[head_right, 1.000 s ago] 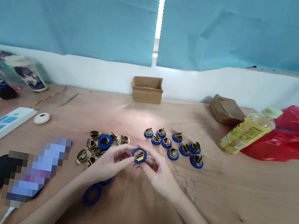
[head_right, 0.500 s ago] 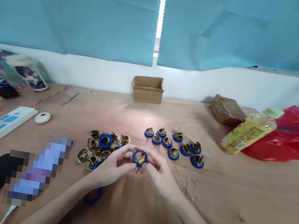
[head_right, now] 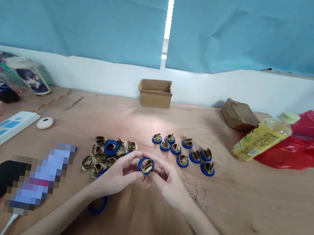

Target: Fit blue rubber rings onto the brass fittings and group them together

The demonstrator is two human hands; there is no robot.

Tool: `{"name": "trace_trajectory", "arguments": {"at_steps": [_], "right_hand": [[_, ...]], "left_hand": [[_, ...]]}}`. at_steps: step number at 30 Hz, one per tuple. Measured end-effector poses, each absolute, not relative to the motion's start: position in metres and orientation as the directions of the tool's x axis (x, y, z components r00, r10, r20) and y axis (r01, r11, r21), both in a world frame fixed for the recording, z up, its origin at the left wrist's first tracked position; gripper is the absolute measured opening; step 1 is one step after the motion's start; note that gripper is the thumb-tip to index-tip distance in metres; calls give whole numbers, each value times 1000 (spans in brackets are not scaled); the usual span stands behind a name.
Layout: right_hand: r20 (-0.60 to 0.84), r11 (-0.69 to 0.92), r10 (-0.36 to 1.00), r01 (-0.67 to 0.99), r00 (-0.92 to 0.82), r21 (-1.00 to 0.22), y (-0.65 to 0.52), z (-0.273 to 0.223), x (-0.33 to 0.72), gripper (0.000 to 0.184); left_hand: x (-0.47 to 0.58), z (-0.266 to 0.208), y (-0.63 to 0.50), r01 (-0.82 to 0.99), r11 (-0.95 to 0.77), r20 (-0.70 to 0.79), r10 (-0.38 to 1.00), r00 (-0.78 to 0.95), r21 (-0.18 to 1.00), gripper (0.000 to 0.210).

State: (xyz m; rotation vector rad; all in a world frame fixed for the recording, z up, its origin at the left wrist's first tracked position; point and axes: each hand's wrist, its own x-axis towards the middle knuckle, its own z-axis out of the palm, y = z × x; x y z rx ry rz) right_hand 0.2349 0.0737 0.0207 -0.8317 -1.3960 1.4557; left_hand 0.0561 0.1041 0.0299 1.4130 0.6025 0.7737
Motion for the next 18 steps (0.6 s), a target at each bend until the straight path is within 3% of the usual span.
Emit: {"name": "trace_trajectory", "arguments": {"at_steps": [10, 18], "right_hand": [[139, 125, 957, -67, -254, -990, 73, 21, 236, 41], [142, 165, 968, 96, -209, -982, 75, 24, 239, 31]], "left_hand": [[54, 34, 105, 19, -138, 99, 791, 604, 990, 28], [53, 28, 107, 168, -272, 147, 838, 526, 948, 28]]}}
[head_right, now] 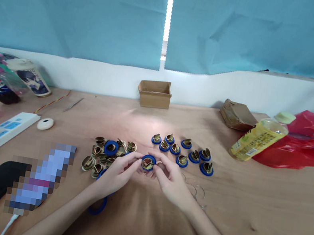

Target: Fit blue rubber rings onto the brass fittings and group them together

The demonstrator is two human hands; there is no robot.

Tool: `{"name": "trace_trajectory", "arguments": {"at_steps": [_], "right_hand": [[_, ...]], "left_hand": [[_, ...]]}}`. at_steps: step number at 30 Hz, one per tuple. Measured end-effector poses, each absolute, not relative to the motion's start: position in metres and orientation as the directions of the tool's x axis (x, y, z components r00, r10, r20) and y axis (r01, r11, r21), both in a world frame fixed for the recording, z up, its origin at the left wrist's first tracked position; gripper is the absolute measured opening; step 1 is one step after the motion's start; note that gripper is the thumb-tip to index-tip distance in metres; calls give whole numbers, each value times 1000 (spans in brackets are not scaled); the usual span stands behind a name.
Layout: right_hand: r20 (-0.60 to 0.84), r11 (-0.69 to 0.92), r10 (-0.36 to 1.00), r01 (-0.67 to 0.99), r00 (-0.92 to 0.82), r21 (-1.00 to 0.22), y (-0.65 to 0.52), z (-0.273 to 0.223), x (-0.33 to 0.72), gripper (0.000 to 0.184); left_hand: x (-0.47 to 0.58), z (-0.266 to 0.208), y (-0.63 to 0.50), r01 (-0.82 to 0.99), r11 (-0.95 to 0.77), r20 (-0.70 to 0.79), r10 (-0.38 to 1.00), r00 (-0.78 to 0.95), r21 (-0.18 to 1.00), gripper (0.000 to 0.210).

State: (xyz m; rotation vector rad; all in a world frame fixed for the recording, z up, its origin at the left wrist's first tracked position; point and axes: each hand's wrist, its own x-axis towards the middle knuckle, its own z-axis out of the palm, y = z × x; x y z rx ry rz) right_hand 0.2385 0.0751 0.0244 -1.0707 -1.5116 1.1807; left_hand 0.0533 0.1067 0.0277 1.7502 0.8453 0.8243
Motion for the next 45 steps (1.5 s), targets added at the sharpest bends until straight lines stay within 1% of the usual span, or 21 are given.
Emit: {"name": "trace_trajectory", "arguments": {"at_steps": [4, 8, 10, 21, 29, 38, 42, 45], "right_hand": [[161, 205, 966, 226, -201, -952, 75, 23, 240, 34], [207, 271, 957, 368, -205, -890, 75, 22, 243, 36], [234, 303, 949, 404, -211, -863, 75, 22, 244, 35], [266, 354, 928, 400, -261, -845, 77, 25, 244, 37], [245, 337, 935, 431, -256, -837, 77, 25, 243, 31], [258, 351, 928, 391, -270, -851, 75, 27, 242, 30], [270, 359, 925, 380, -269, -852, 74, 26, 242, 28], [285, 374, 920, 382, -269, -845, 74, 26, 242, 25]], "left_hand": [[51, 26, 109, 213, -319, 181, 851, 492, 923, 28], [50, 30, 109, 230, -326, 173, 845, 505, 917, 27], [50, 32, 109, 235, -325, 168, 843, 510, 916, 27], [51, 35, 106, 275, -318, 146, 852, 503, 907, 25], [51, 34, 106, 301, -314, 127, 851, 509, 900, 23], [52, 34, 107, 332, -317, 114, 853, 509, 888, 24], [51, 32, 107, 326, -331, 131, 851, 509, 885, 23], [51, 31, 106, 311, -370, 177, 843, 507, 875, 21]]}}
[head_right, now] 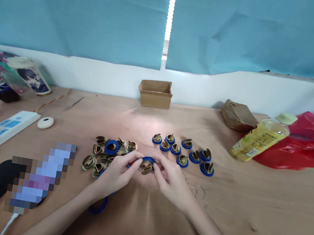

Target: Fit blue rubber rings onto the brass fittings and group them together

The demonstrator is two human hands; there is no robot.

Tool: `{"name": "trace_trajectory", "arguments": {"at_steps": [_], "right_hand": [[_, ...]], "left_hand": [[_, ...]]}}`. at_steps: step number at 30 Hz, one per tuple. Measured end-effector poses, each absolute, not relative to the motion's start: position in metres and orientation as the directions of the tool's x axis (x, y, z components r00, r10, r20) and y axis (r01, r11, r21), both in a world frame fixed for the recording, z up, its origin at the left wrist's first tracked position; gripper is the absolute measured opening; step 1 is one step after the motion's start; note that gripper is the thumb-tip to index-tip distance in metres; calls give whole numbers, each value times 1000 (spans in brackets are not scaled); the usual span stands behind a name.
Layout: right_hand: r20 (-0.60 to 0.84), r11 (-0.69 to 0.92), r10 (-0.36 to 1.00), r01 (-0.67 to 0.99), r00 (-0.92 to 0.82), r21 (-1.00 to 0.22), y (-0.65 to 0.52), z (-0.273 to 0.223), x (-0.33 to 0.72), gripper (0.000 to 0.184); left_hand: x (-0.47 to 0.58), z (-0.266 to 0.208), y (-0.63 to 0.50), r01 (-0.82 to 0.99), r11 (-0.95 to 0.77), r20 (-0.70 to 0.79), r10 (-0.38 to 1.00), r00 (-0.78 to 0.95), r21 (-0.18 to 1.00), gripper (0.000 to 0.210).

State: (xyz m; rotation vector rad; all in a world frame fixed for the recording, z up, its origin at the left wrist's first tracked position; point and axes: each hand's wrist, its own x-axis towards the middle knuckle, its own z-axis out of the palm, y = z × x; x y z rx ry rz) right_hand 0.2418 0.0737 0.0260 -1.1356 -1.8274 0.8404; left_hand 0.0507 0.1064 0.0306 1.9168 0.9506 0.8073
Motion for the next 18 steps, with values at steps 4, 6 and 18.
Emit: {"name": "trace_trajectory", "arguments": {"at_steps": [4, 6, 18], "right_hand": [[332, 418, 905, 406, -267, -813, 75, 26, 242, 22], [362, 443, 896, 442, -258, -780, 75, 25, 242, 19], [510, 494, 846, 589, -157, -639, 72, 15, 236, 18]], "left_hand": [[50, 29, 107, 304, -461, 274, 823, 497, 834, 21], [50, 29, 107, 312, -501, 312, 811, 495, 807, 21], [53, 26, 105, 318, -492, 319, 826, 465, 811, 21]]}}
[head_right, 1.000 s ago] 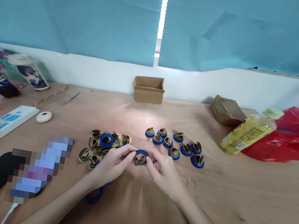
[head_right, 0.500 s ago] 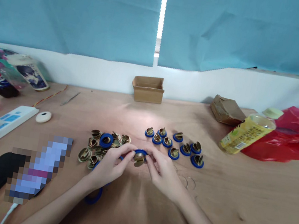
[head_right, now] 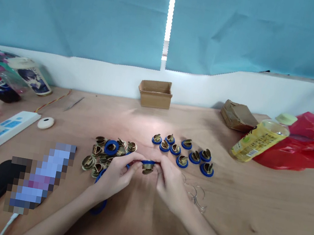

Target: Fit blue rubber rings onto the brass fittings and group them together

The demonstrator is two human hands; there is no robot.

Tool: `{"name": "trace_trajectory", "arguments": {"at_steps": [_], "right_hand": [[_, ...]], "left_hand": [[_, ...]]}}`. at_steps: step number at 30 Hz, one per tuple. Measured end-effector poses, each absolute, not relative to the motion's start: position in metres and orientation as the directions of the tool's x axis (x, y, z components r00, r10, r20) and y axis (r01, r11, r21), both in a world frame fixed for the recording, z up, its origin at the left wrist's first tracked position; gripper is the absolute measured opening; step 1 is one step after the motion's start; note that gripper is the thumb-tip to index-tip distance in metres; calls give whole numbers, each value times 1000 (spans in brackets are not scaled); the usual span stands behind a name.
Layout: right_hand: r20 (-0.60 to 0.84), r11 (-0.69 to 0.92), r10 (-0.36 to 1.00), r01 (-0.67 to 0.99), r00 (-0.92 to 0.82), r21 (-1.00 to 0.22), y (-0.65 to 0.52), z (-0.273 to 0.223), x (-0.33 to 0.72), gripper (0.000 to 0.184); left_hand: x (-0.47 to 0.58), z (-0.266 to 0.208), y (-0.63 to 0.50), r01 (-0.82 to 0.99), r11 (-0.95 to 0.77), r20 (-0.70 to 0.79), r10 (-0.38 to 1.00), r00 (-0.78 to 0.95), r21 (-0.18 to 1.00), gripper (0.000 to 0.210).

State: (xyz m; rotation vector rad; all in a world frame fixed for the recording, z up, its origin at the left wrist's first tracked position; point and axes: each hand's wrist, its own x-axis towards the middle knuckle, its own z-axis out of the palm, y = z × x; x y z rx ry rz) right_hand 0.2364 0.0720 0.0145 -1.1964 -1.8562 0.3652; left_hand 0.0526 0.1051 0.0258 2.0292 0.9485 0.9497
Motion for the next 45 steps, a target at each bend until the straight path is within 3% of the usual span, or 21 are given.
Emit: {"name": "trace_trajectory", "arguments": {"at_steps": [6, 12, 16, 19, 22, 26, 30, 38, 45], "right_hand": [[634, 601, 752, 580, -178, -550, 73, 15, 236, 25], [606, 636, 752, 527, -259, -564, 72, 18, 236, 21], [581, 614, 776, 508, -247, -604, 73, 24, 237, 17], [502, 544, 833, 515, -233, -663, 74, 36, 244, 19], [315, 367, 929, 605, -196, -707, 76, 50, 266, 16], [-9, 177, 973, 772, -230, -610, 81, 51, 312, 17], [-203, 58, 954, 800, -221, -597, 83, 33, 346, 11], [-219, 77, 956, 890, -194, -450, 84, 25, 330, 13], [-130, 202, 937, 806, -324, -556, 85, 30, 297, 18]], "left_hand": [[57, 27, 104, 134, -332, 233, 848, 476, 934, 24], [54, 17, 107, 99, -278, 210, 877, 433, 956, 43], [52, 17, 109, 121, -266, 177, 856, 486, 956, 39], [53, 19, 109, 52, -233, 178, 852, 492, 971, 34], [53, 19, 109, 25, -201, 170, 882, 440, 979, 32], [53, 20, 108, 76, -193, 146, 899, 413, 978, 32], [54, 22, 107, 113, -195, 129, 892, 433, 974, 33], [55, 22, 105, 145, -205, 120, 884, 451, 968, 34], [54, 20, 107, 125, -228, 151, 885, 440, 966, 33]]}}
